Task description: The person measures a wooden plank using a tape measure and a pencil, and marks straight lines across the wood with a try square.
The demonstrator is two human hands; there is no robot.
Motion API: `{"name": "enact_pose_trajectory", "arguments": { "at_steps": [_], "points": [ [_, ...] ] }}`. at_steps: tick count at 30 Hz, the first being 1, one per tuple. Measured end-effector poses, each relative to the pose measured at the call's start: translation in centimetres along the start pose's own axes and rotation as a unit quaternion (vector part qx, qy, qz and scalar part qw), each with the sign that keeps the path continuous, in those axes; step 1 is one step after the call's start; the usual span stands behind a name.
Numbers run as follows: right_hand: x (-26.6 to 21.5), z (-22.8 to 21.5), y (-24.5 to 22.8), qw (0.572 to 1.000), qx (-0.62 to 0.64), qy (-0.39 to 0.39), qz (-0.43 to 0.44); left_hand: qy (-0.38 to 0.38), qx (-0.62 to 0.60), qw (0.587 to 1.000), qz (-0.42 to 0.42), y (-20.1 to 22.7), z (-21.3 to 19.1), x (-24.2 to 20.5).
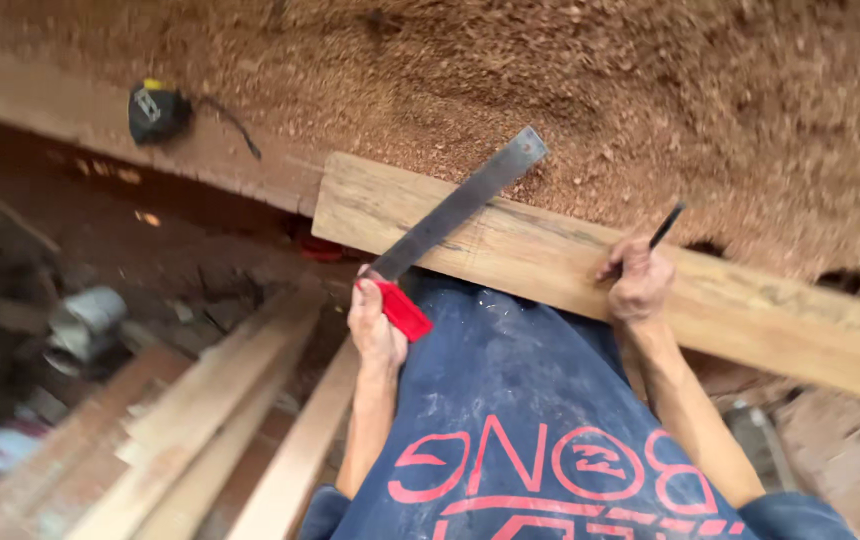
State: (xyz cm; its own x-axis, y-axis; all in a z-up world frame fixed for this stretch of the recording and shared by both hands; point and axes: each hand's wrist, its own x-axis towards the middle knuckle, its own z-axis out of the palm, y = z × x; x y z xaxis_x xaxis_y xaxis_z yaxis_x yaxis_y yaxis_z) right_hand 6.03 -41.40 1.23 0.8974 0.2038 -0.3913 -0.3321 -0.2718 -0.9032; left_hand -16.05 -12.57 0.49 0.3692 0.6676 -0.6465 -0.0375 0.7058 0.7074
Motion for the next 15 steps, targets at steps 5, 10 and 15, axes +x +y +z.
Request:
{"name": "enact_pose_trajectory", "arguments": {
  "at_steps": [5,10,15],
  "points": [
    [1.0,0.2,-0.7,0.997,0.009,-0.043,-0.068,0.082,-0.084,0.993,0.002,-3.7,5.6,-2.7],
    [0.6,-0.2,0.2,0.985,-0.056,-0.053,-0.156,0.102,-0.066,0.992,0.028,-4.5,9.6,-2.9],
    [-0.1,-1.9,3.4,0.964,-0.083,-0.119,-0.222,0.198,-0.044,0.979,-0.027,-6.8,9.8,-3.7]
  ]
}}
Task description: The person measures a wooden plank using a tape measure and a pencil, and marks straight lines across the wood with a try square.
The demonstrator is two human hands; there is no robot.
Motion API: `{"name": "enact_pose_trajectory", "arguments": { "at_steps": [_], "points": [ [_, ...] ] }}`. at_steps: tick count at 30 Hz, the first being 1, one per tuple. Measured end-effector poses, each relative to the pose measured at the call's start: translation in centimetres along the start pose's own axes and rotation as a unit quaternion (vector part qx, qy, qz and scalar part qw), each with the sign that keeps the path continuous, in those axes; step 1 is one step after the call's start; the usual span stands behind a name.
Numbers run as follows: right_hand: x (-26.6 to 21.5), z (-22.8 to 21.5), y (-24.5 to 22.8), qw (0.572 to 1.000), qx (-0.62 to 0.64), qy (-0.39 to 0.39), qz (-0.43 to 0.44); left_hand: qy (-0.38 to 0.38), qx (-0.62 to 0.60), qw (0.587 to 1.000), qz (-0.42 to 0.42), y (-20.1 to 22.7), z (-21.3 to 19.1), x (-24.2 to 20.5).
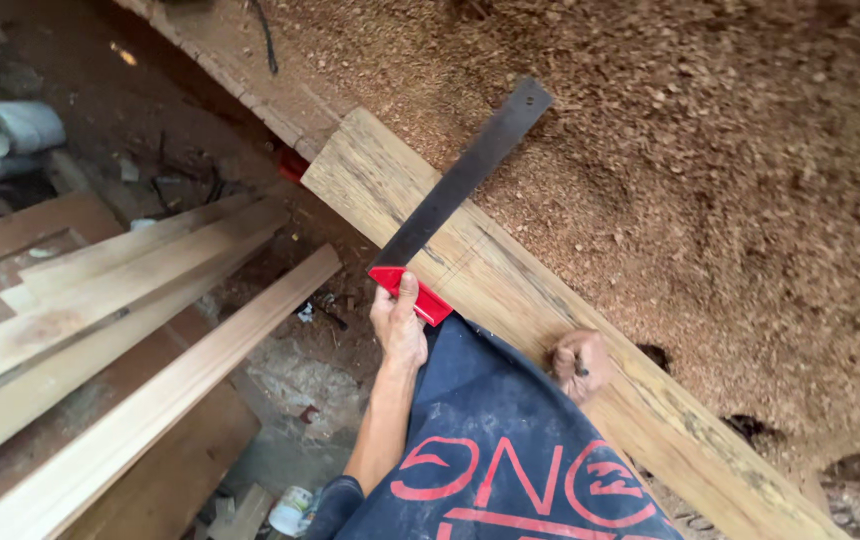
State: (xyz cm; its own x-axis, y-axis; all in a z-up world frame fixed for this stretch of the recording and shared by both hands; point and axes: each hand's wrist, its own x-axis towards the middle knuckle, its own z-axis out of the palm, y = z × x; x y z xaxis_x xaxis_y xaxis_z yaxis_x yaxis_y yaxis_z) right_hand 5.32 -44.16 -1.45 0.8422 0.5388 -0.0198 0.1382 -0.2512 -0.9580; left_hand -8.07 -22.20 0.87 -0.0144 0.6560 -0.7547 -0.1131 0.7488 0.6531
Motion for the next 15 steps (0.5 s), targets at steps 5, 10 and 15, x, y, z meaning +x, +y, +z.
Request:
{"name": "enact_pose_trajectory", "arguments": {
  "at_steps": [5,10,15],
  "points": [
    [-0.9,-1.9,5.5,0.995,0.070,-0.067,-0.032,0.033,-0.048,0.998,-0.022,-1.0,0.0,0.2],
    [0.1,-3.1,2.2,0.981,0.074,-0.122,0.128,0.021,-0.077,0.997,0.018,-0.6,1.2,0.5],
    [4.4,-1.5,-3.9,0.994,0.073,-0.056,0.061,0.021,-0.086,0.995,0.044,-0.1,2.1,1.3]
  ]
}}
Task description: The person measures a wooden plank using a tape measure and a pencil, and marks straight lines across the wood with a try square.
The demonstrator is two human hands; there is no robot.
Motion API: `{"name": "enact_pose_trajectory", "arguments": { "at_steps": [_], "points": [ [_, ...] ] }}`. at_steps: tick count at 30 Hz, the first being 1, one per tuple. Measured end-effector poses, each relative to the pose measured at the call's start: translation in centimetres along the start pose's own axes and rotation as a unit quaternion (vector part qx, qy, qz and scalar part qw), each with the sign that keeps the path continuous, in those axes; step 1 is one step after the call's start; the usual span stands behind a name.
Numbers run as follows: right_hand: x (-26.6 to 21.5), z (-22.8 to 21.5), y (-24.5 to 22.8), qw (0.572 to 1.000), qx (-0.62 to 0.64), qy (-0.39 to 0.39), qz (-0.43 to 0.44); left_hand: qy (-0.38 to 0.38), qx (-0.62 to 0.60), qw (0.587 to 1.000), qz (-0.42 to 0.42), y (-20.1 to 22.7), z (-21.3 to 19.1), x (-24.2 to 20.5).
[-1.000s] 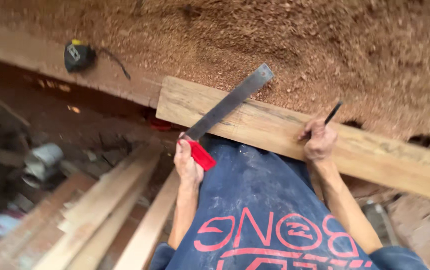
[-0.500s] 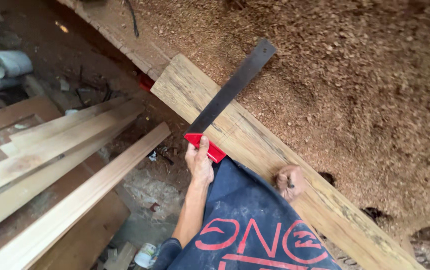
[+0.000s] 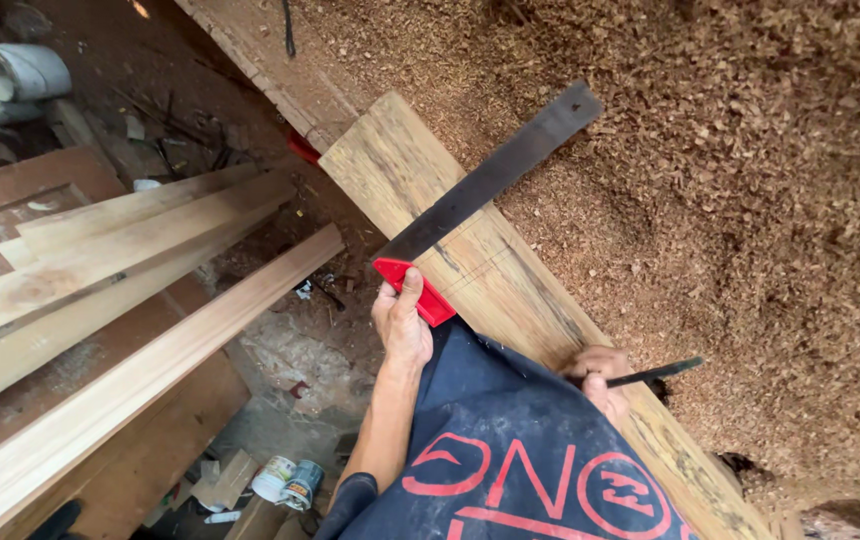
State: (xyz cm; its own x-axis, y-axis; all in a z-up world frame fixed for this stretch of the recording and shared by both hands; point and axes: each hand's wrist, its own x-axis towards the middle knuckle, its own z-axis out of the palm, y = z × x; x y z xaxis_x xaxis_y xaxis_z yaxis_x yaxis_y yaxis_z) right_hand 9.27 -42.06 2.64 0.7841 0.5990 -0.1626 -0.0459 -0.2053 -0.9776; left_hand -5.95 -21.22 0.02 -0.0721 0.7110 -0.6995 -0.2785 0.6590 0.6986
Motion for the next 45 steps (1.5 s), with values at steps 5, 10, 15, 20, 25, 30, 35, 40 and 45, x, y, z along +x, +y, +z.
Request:
{"name": "enact_pose_trajectory", "arguments": {
  "at_steps": [5,10,15,20,25,30,35,40,45],
  "points": [
    [4.5,-0.1,0.6,0.996,0.027,-0.014,0.079,0.020,0.028,0.999,-0.006,0.0,1.2,0.3],
    [8.1,3.3,0.8,0.999,-0.029,-0.022,-0.014,0.038,0.043,0.998,0.003,-0.1,2.0,0.5],
    [8.8,4.7,0.9,0.999,0.017,-0.005,0.048,0.035,0.034,0.999,-0.024,0.3,2.5,0.6],
    [8.9,5.2,0.0,0.997,-0.071,-0.017,-0.024,0.058,0.038,0.997,-0.014,0.1,2.9,0.4],
    [9.0,5.5,-0.3,0.994,-0.092,-0.005,-0.054,0.068,0.060,0.996,-0.014,0.0,2.6,0.6],
    [9.9,6.5,-2.0,0.997,0.036,-0.030,0.059,0.096,0.091,0.991,-0.018,-0.3,2.4,0.9],
    [14.1,9.2,-4.7,0.987,-0.080,-0.141,-0.018,0.101,0.159,0.982,-0.006,-0.1,3.0,0.9],
    [17.0,13.1,-6.8,0.944,-0.177,-0.207,-0.186,0.096,0.196,0.976,0.013,0.1,3.5,1.2],
    [18.4,17.4,-7.3,0.952,-0.142,-0.270,-0.001,0.108,0.261,0.959,0.005,1.2,4.0,0.8]
  ]
}}
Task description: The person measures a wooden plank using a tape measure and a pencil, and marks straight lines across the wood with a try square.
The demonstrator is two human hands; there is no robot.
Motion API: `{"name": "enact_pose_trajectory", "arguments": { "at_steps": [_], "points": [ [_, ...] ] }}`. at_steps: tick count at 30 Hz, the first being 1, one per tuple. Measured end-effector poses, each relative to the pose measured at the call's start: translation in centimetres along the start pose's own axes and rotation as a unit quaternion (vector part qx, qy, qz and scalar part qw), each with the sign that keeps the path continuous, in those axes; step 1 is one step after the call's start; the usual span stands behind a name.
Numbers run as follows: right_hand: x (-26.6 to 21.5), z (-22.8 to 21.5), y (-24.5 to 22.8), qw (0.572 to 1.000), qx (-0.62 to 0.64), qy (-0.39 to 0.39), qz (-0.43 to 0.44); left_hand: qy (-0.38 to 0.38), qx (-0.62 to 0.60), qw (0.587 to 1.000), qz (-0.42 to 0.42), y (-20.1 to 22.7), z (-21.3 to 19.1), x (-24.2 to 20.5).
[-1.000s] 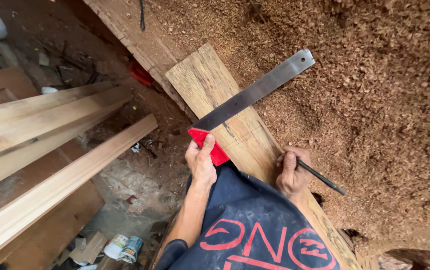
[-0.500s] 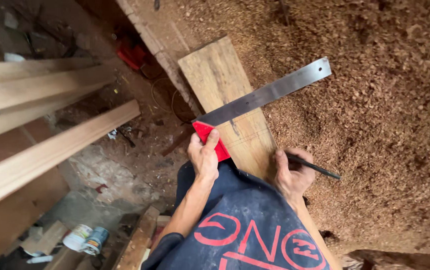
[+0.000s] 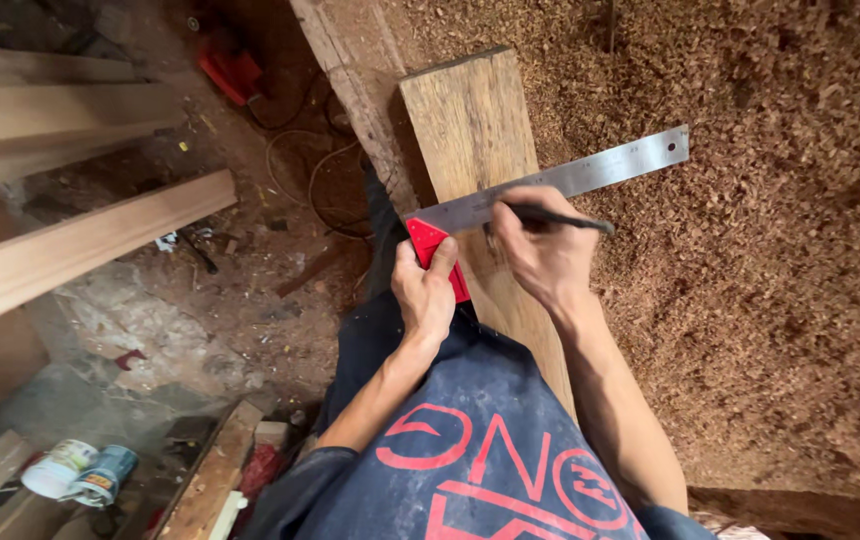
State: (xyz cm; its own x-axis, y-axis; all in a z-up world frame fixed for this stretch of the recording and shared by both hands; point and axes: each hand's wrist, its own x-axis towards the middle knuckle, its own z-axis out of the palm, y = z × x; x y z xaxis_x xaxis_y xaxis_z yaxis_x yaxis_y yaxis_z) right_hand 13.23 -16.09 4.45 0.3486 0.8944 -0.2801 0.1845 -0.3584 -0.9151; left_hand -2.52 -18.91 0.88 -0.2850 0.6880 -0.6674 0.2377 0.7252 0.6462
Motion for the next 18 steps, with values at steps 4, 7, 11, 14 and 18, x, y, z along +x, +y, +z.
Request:
{"name": "enact_pose_trajectory", "arguments": {
  "at_steps": [4,7,11,14,18],
  "points": [
    [2.0,1.8,-0.8,0.995,-0.065,-0.063,-0.049,0.012,0.025,1.000,0.001,0.6,-0.1,-0.1],
    [2.6,2.4,-1.0,0.987,-0.097,-0.115,-0.061,0.016,0.046,0.999,0.015,0.6,-0.2,0.0],
    [3.0,1.3,-0.5,0.976,-0.163,-0.117,-0.085,0.016,0.036,0.999,0.006,0.4,-0.1,-0.1],
    [3.9,-2.1,0.4,0.957,-0.251,-0.091,-0.111,0.018,0.041,0.998,0.034,0.2,-0.1,0.0],
    [4.2,-6.9,0.9,0.925,-0.348,-0.002,-0.150,0.006,0.036,0.999,0.030,0.0,-0.2,0.0]
  ]
}}
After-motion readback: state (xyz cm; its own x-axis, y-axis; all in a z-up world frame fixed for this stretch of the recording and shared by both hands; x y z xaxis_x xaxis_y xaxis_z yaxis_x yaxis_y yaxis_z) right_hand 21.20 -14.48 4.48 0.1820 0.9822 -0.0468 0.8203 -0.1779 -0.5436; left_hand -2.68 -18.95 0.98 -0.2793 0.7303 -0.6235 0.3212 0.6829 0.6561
